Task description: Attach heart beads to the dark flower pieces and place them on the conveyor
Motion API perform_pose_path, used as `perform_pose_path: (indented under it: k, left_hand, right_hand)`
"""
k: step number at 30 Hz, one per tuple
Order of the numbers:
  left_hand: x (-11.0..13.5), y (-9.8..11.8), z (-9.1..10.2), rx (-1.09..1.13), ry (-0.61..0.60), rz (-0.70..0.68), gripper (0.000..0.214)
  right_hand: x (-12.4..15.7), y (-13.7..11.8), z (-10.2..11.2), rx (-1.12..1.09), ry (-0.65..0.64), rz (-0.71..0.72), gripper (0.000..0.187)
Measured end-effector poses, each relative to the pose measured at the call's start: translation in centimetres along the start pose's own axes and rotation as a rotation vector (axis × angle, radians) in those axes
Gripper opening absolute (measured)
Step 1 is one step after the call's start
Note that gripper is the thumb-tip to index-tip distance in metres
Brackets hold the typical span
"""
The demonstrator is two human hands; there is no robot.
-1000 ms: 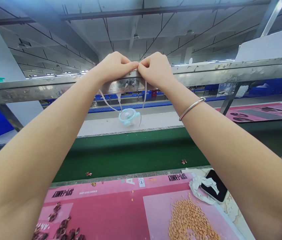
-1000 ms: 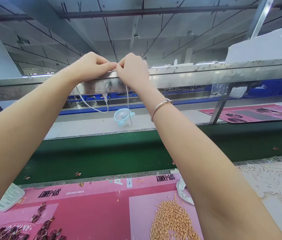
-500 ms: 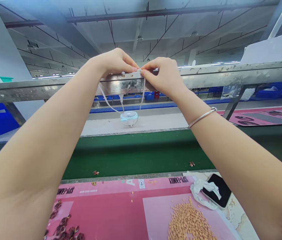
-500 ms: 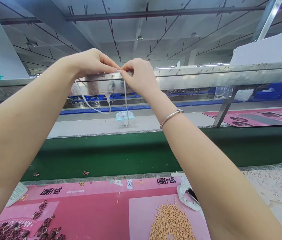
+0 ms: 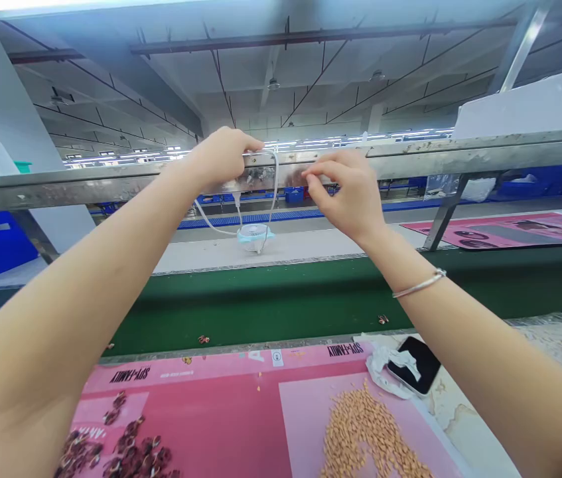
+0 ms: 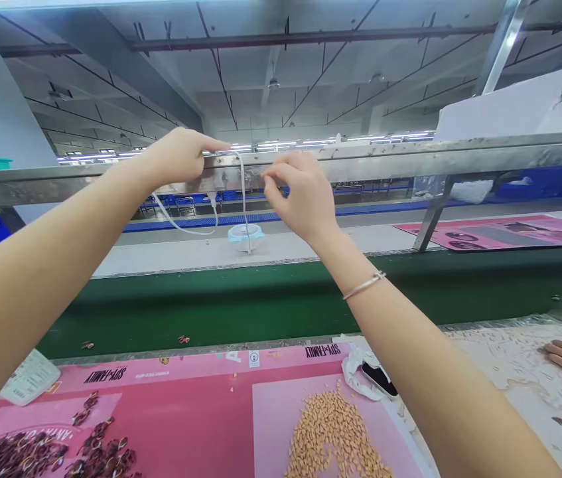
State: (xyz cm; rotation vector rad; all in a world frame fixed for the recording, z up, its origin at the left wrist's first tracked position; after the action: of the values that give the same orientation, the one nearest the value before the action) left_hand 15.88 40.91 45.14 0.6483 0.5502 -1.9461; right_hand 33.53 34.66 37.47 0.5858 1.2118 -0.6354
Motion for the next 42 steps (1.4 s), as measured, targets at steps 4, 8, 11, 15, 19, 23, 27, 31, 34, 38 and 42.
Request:
perform_pose_path:
  k: [4,8,11,15,19,23,27,31,34,38,42]
  left_hand:
    - [2.1,-0.6,-0.6,0.002,0.05,0.012,0.073]
    - [4.3,1.1,0.3,-0.037,0.169,-0.057,0.072]
    - [6.9,3.0,0.5,-0.095,0.214,-0.085,0.065]
    - [12.8,3.9,-2.8,-0.114,0.161,-0.049,0.054]
    - [20.0,2.1,-12.0,-0.117,-0.238,-0.011,0.048]
    - [25.9,-1.9,-19.5,-0.072,-0.607,0.11,0.033]
    - [29.6,-4.9,-24.1,-0.048,-0.891,0.238,0.033]
    - [31.6,-4.2,-28.6,-0.027,-0.929,0.286,0.034]
    - [33.2,-2.8,-31.8,-0.002,-0.852,0.326,0.036]
    - [35.5,-3.3,-33.4,0.042,-0.756,0.414,0.034]
    - [36.7,-6.0,-32.6,0.053,-0.696,0.509,0.033]
  right_hand:
    - [2.9,0.3,2.6,-0.016,0.008,-0.05,0.023]
    - [5.3,0.2,4.6,-0.022,-0.034,-0.114,0.023]
    - [8.0,-0.9,5.5,-0.014,-0.104,-0.124,0.023]
    - [15.0,-3.4,4.4,-0.058,-0.337,-0.127,0.024]
    - [23.5,-5.5,2.5,-0.111,-0.685,-0.148,0.023]
    - [28.6,-5.4,3.7,-0.116,-0.904,-0.219,0.026]
    - [31.1,-4.0,8.0,-0.104,-0.928,-0.349,0.031]
    - [34.9,-2.0,12.6,-0.113,-0.861,-0.553,0.036]
    - [38.3,-0.8,15.5,-0.122,-0.792,-0.695,0.037]
    - [42.3,-0.2,17.5,-0.163,-0.718,-0.835,0.037]
    - [45.8,0.1,16.6,-0.228,-0.554,-1.015,0.031]
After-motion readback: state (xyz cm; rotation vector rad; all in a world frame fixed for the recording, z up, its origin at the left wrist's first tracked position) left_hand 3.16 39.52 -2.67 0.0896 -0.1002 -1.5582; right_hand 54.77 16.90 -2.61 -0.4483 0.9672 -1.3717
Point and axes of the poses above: each hand's wrist, its own x-axis away from the middle knuckle, its own z-axis out of the back of the hand, y = z × x, the point moved 10 cm from there along -x, towards the middle knuckle, and after that the axes turned 6 degrees about z, right-handed, at the moved point
